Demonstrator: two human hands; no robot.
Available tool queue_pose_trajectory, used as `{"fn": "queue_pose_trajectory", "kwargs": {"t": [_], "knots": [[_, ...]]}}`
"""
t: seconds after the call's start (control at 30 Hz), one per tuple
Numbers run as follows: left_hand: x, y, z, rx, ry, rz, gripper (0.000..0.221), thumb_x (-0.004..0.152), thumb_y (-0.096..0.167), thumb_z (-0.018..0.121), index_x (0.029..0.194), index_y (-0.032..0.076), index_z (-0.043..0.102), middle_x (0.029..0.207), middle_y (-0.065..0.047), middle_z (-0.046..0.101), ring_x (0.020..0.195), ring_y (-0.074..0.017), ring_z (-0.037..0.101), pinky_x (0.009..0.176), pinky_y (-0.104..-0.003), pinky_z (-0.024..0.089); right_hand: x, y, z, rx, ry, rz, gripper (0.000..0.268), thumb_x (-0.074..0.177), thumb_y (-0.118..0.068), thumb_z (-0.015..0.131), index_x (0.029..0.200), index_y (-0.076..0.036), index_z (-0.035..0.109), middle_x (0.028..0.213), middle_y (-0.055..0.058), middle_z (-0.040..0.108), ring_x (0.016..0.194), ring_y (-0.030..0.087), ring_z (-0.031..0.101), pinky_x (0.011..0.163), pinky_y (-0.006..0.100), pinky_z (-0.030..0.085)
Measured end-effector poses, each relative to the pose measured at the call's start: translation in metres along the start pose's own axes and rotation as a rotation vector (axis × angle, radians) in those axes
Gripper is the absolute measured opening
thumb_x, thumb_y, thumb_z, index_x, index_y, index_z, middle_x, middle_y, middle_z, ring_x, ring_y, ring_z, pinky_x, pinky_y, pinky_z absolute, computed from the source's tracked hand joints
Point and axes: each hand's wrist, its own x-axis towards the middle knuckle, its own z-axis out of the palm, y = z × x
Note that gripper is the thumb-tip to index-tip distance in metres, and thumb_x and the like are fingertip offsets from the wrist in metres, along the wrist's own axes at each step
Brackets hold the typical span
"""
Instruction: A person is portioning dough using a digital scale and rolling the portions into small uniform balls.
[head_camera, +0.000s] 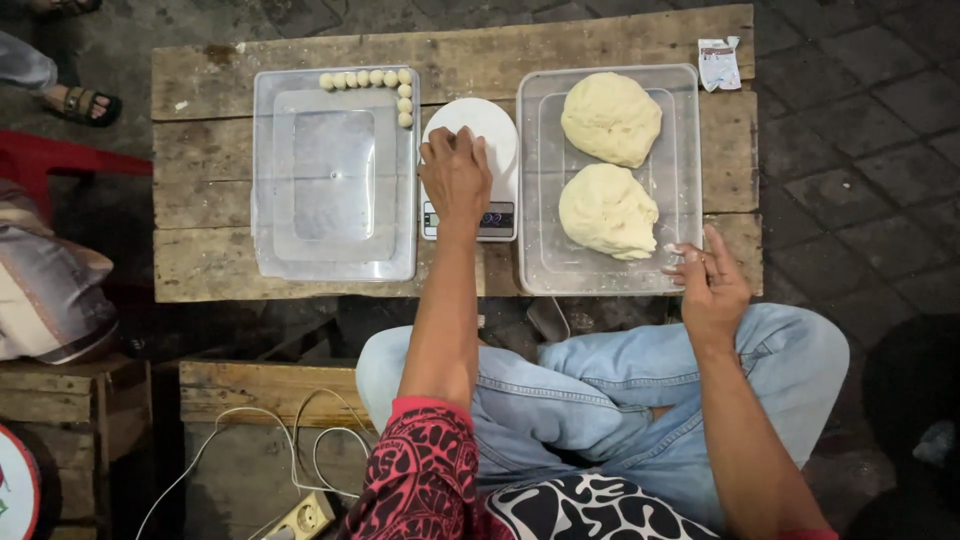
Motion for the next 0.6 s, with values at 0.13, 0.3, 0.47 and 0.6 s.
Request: {"fn": "queue_pose_trajectory", "kwargs": {"t": [0.13,0.3,0.47,0.6], "knots": [[0.003,0.001,-0.006,-0.276,-0.053,-0.134,0.045,0.088,0.02,0.082,0.124,-0.004,0.067,0.106,-0.018,0.056,0.096,-0.0409,0.066,0.077,-0.049,0.06,0.0,-0.002,0.003,0.018,0.002,0.014,0.041,0.111,-0.002,0.057,0.151,0.006,0.05,0.111,0.026,0.071,0.081,0.029,0.071,0.07,0.036,0.062],[0.007,-0.003,-0.002,-0.431,-0.081,-0.197,0.01,0.092,0.009,0.075,0.101,0.004,0.074,0.088,-0.009,0.063,0.081,-0.0284,0.073,0.07,-0.036,0.061,0.002,0.004,0.002,0.028,-0.004,0.015,0.041,0.111,-0.002,0.057,0.151,0.006,0.051,0.108,0.025,0.071,0.078,0.027,0.071,0.068,0.032,0.061],[0.012,-0.003,-0.009,-0.356,-0.111,-0.087,0.017,0.097,0.009,0.065,0.106,0.001,0.077,0.101,-0.018,0.068,0.095,-0.032,0.073,0.084,-0.037,0.059,0.004,0.006,0.002,0.048,0.002,0.054,0.04,0.11,-0.003,0.057,0.15,0.005,0.052,0.106,0.023,0.072,0.078,0.025,0.071,0.068,0.03,0.061],[0.013,-0.021,-0.003,-0.332,-0.183,-0.05,0.036,0.1,0.019,0.052,0.118,-0.004,0.073,0.114,-0.027,0.068,0.107,-0.0396,0.07,0.098,-0.047,0.052,0.003,0.005,0.002,0.048,0.017,0.07,0.038,0.11,-0.003,0.056,0.148,0.004,0.054,0.106,0.023,0.071,0.079,0.025,0.071,0.068,0.03,0.061]]}}
